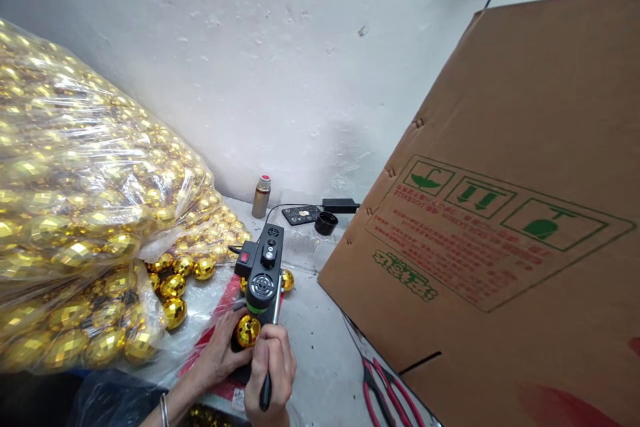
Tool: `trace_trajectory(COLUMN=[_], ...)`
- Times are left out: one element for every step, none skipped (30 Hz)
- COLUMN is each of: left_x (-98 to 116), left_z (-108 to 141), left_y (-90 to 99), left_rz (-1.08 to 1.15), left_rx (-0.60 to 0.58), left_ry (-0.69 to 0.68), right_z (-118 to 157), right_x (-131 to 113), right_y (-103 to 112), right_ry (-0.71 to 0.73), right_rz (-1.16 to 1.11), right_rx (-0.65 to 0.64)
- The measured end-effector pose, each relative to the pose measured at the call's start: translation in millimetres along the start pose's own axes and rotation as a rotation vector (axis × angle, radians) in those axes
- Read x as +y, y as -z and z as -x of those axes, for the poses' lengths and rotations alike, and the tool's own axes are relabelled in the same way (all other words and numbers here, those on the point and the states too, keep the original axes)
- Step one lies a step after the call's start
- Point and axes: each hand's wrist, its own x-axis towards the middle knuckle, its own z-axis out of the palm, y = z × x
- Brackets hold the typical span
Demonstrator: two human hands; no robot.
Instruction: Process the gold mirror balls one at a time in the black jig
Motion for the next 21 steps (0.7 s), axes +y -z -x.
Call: trace_trajectory(left_x=[0,-1,-1,-1,-1,-1,-1,-1,0,0,0,1,1,1,0,0,-1,-2,-3,-4,-5], left_z=[0,0,0,0,0,0,0,0,0,0,0,0,-1,-1,-1,-1,-1,-1,-1,0,0], left_y=[-0.4,-0.7,-1.0,-1.1,-1.1,-1.0,-0.9,-0.7,-0.4,-0.2,0.1,0.3,0.5,0.5,0.4,0.0,-0.5,-1.3,-2.2,-3.2,-4.1], left_rz=[-0.001,0.001,0.004,0.008,0.012,0.016,0.018,0.019,0.018,0.015,0.011,0.008,0.005,0.003,0.003,0.005,0.008,0.011,0.014,0.017,0.019], left_rx=[0.007,0.010,0.012,0.011,0.010,0.008,0.003,-0.001,-0.006,-0.012,-0.018,-0.022,-0.026,-0.028,-0.029,-0.028,-0.027,-0.025,-0.020,-0.014,-0.010], left_ry=[-0.003,-0.005,-0.006,-0.006,-0.007,-0.006,-0.004,-0.001,0.004,0.009,0.016,0.021,0.025,0.027,0.025,0.022,0.017,0.014,0.012,0.011,0.011], right_z=[0,0,0,1,2,2,3,5,6,8,9,11,12,13,15,15,16,17,17,17,18], right_x=[0,0,1,1,2,2,3,3,4,5,6,6,8,9,10,11,12,13,14,15,15], right_y=[0,0,0,0,0,0,0,-1,-1,-2,-2,-3,-4,-4,-5,-6,-7,-7,-8,-9,-9], right_ry=[0.004,0.004,-0.001,-0.006,-0.013,-0.018,-0.021,-0.021,-0.023,-0.029,-0.036,-0.042,-0.046,-0.046,-0.043,-0.039,-0.033,-0.033,-0.034,-0.036,-0.042], right_rz=[0.002,0.005,0.006,0.005,0.004,0.003,0.001,-0.001,-0.003,-0.004,-0.004,-0.005,-0.005,-0.004,-0.003,-0.003,-0.005,-0.007,-0.011,-0.017,-0.022], right_rx=[0.007,0.011,0.010,0.006,-0.001,-0.004,-0.001,0.004,0.011,0.017,0.023,0.028,0.034,0.041,0.049,0.059,0.069,0.076,0.085,0.096,0.105])
